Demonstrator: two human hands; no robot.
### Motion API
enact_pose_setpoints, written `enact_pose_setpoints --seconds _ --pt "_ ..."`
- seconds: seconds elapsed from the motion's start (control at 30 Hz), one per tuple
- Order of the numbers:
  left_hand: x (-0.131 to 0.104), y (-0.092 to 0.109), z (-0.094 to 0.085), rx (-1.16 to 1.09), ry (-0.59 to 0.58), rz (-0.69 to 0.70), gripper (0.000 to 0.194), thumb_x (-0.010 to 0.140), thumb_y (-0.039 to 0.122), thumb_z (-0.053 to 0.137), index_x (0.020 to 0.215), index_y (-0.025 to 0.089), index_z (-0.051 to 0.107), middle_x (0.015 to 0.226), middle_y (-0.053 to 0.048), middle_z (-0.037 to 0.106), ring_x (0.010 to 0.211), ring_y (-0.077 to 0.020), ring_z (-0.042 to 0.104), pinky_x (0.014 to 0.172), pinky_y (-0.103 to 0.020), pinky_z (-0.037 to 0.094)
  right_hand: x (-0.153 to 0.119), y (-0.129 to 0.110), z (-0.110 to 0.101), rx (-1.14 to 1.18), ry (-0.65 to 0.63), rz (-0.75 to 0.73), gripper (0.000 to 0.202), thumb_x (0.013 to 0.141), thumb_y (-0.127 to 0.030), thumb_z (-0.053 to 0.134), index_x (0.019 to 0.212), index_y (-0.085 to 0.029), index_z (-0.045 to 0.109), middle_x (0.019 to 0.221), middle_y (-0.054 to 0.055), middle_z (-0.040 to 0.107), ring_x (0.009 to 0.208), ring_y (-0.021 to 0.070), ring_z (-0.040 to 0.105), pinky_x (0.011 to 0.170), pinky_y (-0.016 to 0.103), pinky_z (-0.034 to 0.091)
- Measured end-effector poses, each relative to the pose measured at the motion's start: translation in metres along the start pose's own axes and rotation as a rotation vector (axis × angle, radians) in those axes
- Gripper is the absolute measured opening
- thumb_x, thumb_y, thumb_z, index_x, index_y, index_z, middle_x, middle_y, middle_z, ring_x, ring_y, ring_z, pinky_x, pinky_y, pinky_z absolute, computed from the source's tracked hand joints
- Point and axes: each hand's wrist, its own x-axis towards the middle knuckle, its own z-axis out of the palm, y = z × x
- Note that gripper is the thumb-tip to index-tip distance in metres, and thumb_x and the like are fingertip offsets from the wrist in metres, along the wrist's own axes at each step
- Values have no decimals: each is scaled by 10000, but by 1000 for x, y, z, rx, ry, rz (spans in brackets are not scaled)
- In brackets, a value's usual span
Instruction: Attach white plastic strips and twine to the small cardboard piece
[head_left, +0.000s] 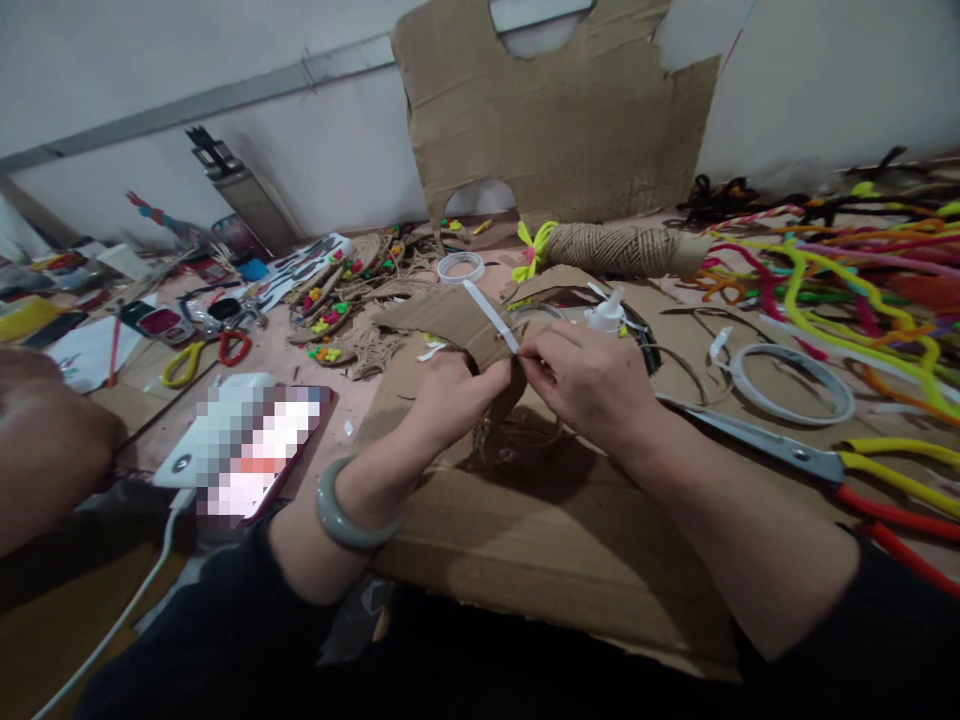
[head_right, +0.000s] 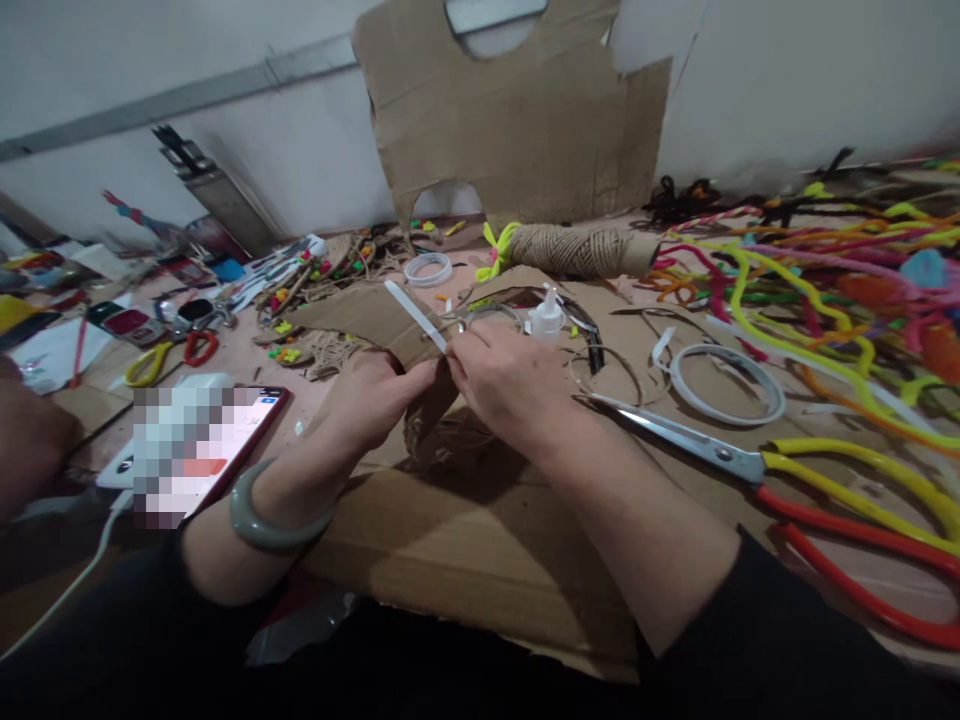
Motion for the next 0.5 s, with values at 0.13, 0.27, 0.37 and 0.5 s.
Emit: enact_pose_setpoints --seconds 0.13,0.27,0.37,0.5 --pt "0 -2 1 27 -17 -5 234 736 354 582 587 175 608 543 -11 564 577 -152 527 487 -255 360 1 -1 0 -32 26 -18 210 888 -214 497 762 -167 659 766 53 714 673 159 601 566 302 299" --pt "-1 -1 1 34 -6 -6 229 728 360 589 603 170 618 563 -11 580 588 -149 533 489 -249 366 1 0 0 -15 10 -9 205 877 -209 489 757 -166 649 765 56 712 668 154 588 567 292 299" --pt "-1 0 0 25 -1 6 227 724 340 591 565 178 589 529 4 543 561 -137 512 480 -246 357 1 0 -1 8 6 -3 192 870 -203 487 764 -165 642 769 55 707 670 155 588 562 290 301" --pt "0 -2 1 20 16 8 210 715 342 603 581 180 616 518 -1 551 555 -144 508 473 -256 349 1 1 0 19 21 15 168 857 -192 492 748 -178 620 731 43 678 654 150 572 557 287 303"
